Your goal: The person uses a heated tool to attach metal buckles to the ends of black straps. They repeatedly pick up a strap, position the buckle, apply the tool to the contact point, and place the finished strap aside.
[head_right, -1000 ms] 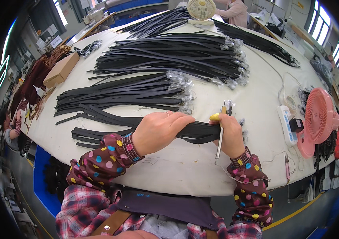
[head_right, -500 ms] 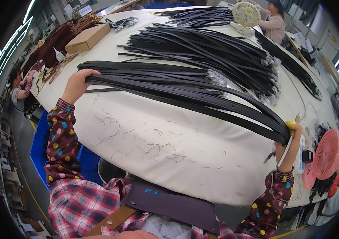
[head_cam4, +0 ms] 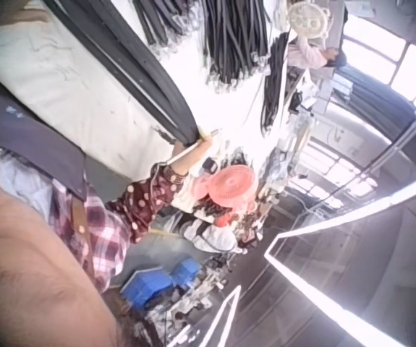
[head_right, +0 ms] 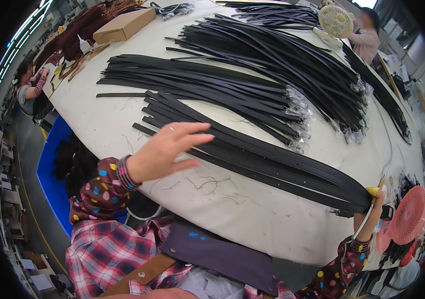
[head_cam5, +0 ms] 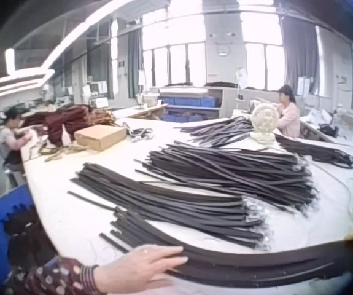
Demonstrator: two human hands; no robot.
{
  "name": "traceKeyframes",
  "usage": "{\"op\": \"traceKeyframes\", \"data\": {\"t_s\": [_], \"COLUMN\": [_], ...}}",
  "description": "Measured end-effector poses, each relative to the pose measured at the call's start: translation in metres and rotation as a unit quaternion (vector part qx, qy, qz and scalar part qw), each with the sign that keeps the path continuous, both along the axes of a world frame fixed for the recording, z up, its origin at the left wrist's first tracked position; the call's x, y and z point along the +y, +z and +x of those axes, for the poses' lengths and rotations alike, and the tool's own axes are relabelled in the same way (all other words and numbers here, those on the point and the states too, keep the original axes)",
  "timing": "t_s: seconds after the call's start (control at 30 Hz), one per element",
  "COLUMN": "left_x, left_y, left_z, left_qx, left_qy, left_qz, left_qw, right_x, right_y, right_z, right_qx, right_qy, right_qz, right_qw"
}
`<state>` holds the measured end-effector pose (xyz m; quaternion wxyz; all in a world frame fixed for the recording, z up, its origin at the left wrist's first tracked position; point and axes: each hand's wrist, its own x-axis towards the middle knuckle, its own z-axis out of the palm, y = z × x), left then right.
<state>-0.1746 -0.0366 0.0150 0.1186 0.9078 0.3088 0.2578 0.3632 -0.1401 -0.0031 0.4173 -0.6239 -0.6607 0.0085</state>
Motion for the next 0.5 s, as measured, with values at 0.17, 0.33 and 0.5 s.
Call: {"op": "traceKeyframes", "data": {"t_s": [0.17,0.33,0.5], "left_x": [-0.005,0.026,0.029], "left_y": [-0.023,-0.047,-0.051], "left_z": [0.103,0.134,0.125], "left_qx": [-0.029,0.095,0.061], "left_qy": [-0.064,-0.079,-0.080], "left_qz": [0.033,-0.047,-0.076], "left_qw": [0.997,0.991,0.992], "right_x": [-0.013,-0.022,-0.030], "right_y": [-0.013,-0.008,-0.020], "right_z": [0.011,-0.012,0.001], "right_qx": [0.052,0.013,0.202], "right_qy": [0.011,0.023,-0.005], "right_qz": [-0.020,0.013,-0.036], "right_qw": [0.998,1.000,0.979]}}
